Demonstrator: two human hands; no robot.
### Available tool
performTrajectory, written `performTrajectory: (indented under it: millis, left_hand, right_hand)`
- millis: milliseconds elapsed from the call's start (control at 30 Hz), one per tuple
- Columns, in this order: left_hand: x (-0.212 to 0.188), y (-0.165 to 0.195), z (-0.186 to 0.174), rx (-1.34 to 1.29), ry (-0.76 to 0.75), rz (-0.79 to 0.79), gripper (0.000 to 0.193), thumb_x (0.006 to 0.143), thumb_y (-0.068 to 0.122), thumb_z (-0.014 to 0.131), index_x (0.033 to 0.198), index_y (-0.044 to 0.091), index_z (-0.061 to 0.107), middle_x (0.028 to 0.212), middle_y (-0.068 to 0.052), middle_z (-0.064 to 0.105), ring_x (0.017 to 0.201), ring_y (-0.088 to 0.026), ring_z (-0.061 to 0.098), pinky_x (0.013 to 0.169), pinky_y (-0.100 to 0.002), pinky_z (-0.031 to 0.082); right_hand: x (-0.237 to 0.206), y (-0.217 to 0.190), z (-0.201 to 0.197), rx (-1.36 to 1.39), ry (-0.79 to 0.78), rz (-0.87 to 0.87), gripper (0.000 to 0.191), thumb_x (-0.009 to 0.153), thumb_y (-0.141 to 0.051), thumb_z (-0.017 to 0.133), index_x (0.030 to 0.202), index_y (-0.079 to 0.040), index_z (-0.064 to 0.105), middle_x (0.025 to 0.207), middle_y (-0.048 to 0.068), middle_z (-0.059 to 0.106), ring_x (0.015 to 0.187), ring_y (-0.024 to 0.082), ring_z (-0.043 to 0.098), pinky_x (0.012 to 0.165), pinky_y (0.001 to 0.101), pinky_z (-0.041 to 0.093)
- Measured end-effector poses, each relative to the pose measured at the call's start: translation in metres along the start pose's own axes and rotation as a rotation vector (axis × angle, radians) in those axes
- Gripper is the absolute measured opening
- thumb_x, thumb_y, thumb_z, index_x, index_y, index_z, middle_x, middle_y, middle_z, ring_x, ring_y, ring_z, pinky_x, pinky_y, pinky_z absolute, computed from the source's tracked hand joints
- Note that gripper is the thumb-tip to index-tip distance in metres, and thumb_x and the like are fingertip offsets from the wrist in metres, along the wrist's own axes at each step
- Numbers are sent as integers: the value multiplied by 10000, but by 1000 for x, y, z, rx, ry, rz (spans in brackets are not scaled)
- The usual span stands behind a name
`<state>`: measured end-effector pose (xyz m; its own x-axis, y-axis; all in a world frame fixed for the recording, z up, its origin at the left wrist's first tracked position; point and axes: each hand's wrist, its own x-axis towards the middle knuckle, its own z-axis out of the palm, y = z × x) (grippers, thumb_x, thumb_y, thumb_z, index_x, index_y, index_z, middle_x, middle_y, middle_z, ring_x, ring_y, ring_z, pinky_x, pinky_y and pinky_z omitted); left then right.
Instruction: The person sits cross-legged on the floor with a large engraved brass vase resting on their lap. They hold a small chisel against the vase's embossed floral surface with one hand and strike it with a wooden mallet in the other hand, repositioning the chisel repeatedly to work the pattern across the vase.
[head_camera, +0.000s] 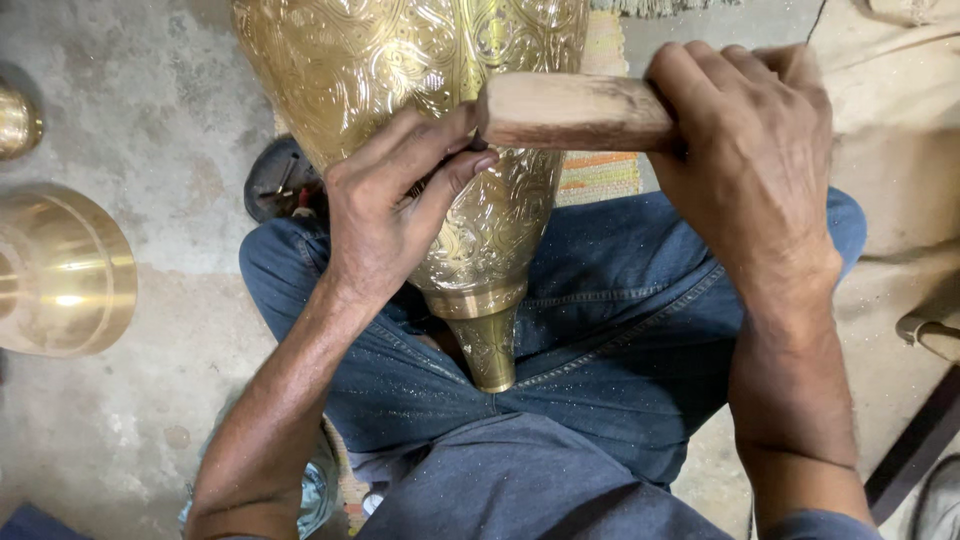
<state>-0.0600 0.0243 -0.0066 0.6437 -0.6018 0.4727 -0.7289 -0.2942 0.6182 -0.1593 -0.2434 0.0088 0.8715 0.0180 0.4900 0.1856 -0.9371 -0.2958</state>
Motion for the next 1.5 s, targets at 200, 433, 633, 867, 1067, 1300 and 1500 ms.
performTrajectory:
  millis: [200,433,633,867,1067,1300,1500]
  left_hand:
    - [0,-1,0,0,-13,1,354,988,100,822,1319,65,703,1045,-51,742,936,-137,750,781,-269,662]
    - [-1,0,-1,3,-24,-2,368,982,84,815,1328,71,691,1043,-52,742,913,-139,737,755,-268,644]
    - [-1,1,-5,-19,-53,-14,363,987,79,806,1332,74,690,1039,-46,727,926,-135,738,770,-269,646]
    - [-1,-2,-2,-3,-56,-18,361,975,46,805,1320,64,699,1018,-43,728,887,-128,727,725,-252,649]
    - [-4,-3,-5,-12,-40,21,348,997,77,813,1323,83,693,1106,-53,742,969,-141,743,810,-275,661]
    - [-1,-12,-4,11,-70,6,366,987,116,801,1341,91,712,1022,-52,729,870,-147,702,724,-288,618]
    - [-1,-21,8,-30,-28,70,346,1030,133,783,1363,113,689,1096,-58,739,914,-138,724,783,-267,650]
  right_hand:
    - [4,-13,-6,267,-41,252,185,971,-67,758,1016,-52,578,860,49,650,812,214,678,729,380,541]
    - [7,-18,-4,-31,40,106,227,931,-46,791,986,-34,570,829,74,646,749,214,658,645,369,495]
    - [-1,-15,3,-77,35,64,257,909,-39,783,1022,-59,553,855,72,651,778,209,652,676,385,518]
    - [-5,-14,7,-279,18,-9,223,905,3,780,1016,-50,594,871,82,681,771,216,643,715,426,509]
    - [-14,-17,5,-245,-65,92,228,959,-7,790,1059,-54,590,915,85,671,922,268,664,866,464,509]
    - [-25,-25,9,-124,96,144,311,854,6,809,1038,-25,560,943,149,673,894,327,686,776,466,529]
    - [-30,-24,17,-89,85,131,262,972,-17,799,1053,-46,551,910,135,670,914,309,695,837,466,549]
